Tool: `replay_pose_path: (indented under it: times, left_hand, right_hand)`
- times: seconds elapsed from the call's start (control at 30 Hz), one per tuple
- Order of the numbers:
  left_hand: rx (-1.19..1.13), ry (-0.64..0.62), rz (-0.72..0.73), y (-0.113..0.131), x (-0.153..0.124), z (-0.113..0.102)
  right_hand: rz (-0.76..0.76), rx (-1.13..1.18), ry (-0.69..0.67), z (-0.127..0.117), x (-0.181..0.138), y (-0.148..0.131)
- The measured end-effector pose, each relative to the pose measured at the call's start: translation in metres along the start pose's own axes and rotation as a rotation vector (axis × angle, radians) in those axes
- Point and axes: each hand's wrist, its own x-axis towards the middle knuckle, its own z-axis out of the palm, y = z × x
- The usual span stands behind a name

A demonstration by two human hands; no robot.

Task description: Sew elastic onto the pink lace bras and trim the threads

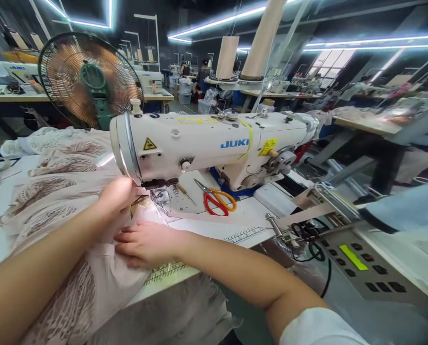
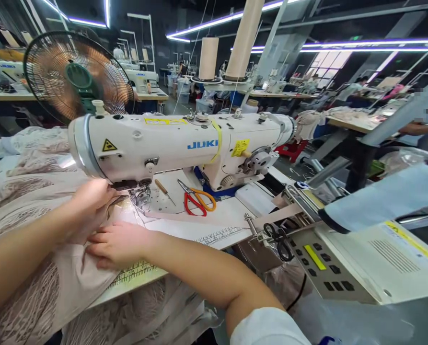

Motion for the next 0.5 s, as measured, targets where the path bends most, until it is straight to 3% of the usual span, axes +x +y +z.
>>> replay_pose_path:
  times: [0.13, 0.27, 0.33, 0.5]
  left_hand:
    - [0.038, -0.094, 0.173, 0.001, -0.045, -0.001]
    - [0.002, -0.175, 0.418, -0.016, -0.075, 0.021]
    - [0.016, -0.138, 0.464, -0.026, -0.079, 0.032]
    - [0.063, -0.091, 0.555, -0.035, -0.071, 0.04]
  right_hand:
    - [0.029, 0.027, 0.102, 0.008, 0.004, 0.007]
    - [0.073, 0.014, 0.073, 0.009, 0.002, 0.004]
    - [0.117, 0.011, 0.089, 0.007, -0.006, -0.001]
    - [0.299, 0.083, 0.289, 0.009, -0.05, -0.017]
